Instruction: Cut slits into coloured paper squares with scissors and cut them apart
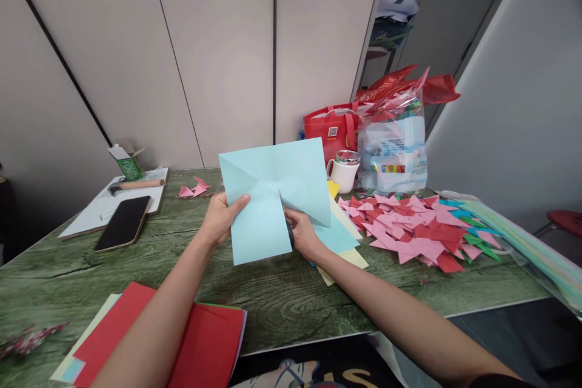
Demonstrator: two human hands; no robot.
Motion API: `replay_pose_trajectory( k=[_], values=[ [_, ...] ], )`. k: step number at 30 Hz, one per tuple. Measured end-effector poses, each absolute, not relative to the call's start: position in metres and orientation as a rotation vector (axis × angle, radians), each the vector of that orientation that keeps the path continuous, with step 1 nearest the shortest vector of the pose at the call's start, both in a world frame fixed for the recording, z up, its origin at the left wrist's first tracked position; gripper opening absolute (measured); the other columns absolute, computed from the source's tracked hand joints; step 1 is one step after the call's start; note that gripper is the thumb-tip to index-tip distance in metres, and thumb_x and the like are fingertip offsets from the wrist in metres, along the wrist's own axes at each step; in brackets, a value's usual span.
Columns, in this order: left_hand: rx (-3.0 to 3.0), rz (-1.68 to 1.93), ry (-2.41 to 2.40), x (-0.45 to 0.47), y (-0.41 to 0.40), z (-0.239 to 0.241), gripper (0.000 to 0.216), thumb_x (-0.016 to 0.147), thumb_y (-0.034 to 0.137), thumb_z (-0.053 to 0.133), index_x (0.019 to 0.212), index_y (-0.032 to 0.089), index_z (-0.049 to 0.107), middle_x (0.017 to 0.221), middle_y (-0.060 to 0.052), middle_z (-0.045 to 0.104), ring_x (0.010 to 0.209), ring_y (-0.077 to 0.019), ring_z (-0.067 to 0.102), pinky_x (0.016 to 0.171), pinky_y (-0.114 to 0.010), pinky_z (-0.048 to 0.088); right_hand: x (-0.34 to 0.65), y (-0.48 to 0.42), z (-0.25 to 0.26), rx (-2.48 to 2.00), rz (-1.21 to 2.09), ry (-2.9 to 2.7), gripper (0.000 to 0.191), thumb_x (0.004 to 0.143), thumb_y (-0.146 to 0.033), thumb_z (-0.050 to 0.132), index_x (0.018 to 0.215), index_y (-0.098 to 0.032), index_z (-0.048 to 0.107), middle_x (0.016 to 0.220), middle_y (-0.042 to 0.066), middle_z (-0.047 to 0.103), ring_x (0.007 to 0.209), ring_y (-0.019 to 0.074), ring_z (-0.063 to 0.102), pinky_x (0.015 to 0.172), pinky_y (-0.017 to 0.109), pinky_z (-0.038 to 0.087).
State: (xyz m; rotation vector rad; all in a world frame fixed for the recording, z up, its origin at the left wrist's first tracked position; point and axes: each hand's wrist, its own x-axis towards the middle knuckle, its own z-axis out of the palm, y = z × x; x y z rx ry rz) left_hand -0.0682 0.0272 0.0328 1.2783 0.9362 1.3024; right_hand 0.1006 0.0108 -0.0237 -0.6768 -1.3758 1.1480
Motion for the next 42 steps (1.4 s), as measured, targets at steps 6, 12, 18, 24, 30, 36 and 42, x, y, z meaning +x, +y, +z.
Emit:
replay_pose_trajectory(
  k=[6,12,18,24,30,36,42],
  values=[
    [1.271,1.306,0.918,-0.0688,0.0277,0.0318,0.029,0.055,0.033,0.072,0.074,0.012,0.063,0.072,-0.007,0.068,0.057,-0.0173,0.061,0.053,-0.029,0.050,0.0996,0.0105,-0.0238,-0.716,1.130,-1.371,0.016,0.057,-0.023,0.062,0.070,-0.014,0.059,0.061,-0.001,0.061,0.063,0.0150,0.056,0.059,0.026,0.043],
    [1.271,1.308,0.912,-0.0684,0.0279,0.0311,0.028,0.056,0.032,0.071,0.074,0.013,0.063,0.073,-0.006,0.068,0.057,-0.0170,0.061,0.053,-0.029,0.050,0.0999,0.0108,-0.0251,-0.728,1.118,-1.373,0.015,0.057,-0.026,0.063,0.066,-0.014,0.058,0.058,-0.001,0.060,0.060,0.0146,0.055,0.057,0.026,0.043],
    [1.281,1.309,0.905,-0.0692,0.0295,0.0296,0.030,0.055,0.033,0.071,0.075,0.012,0.063,0.074,-0.007,0.068,0.057,-0.0175,0.061,0.053,-0.029,0.050,0.1007,0.0113,-0.0262,-0.766,1.100,-1.373,0.017,0.057,-0.027,0.063,0.066,-0.013,0.058,0.054,-0.002,0.056,0.057,0.0140,0.053,0.056,0.026,0.043],
    [1.272,1.310,0.896,-0.0691,0.0286,0.0306,0.028,0.056,0.032,0.072,0.074,0.013,0.063,0.073,-0.006,0.068,0.057,-0.0172,0.061,0.053,-0.029,0.050,0.1007,0.0115,-0.0265,-0.746,1.101,-1.361,0.012,0.058,-0.024,0.061,0.062,-0.013,0.056,0.053,-0.003,0.055,0.055,0.0124,0.051,0.055,0.025,0.042],
    [1.284,1.300,0.919,-0.0693,0.0280,0.0307,0.028,0.056,0.033,0.071,0.074,0.013,0.063,0.074,-0.006,0.068,0.058,-0.0182,0.061,0.053,-0.030,0.049,0.1009,0.0130,-0.0302,-0.772,1.107,-1.340,0.010,0.058,-0.021,0.058,0.064,-0.013,0.058,0.058,-0.001,0.059,0.058,0.0136,0.053,0.055,0.025,0.042],
    [1.261,1.289,0.933,-0.0673,0.0269,0.0322,0.029,0.054,0.033,0.072,0.072,0.013,0.063,0.071,-0.006,0.068,0.056,-0.0180,0.060,0.052,-0.030,0.049,0.1013,0.0147,-0.0294,-0.748,1.123,-1.365,0.014,0.058,-0.021,0.061,0.070,-0.014,0.059,0.063,0.000,0.062,0.062,0.0153,0.056,0.059,0.026,0.045],
    [1.261,1.214,0.915,-0.0663,0.0270,0.0295,0.026,0.056,0.031,0.071,0.073,0.013,0.062,0.068,-0.004,0.067,0.054,-0.0163,0.060,0.050,-0.028,0.049,0.1028,0.0188,-0.0291,-0.672,1.096,-1.378,0.026,0.059,-0.022,0.063,0.084,-0.015,0.061,0.078,0.003,0.065,0.070,0.0167,0.059,0.066,0.028,0.046]
  ],
)
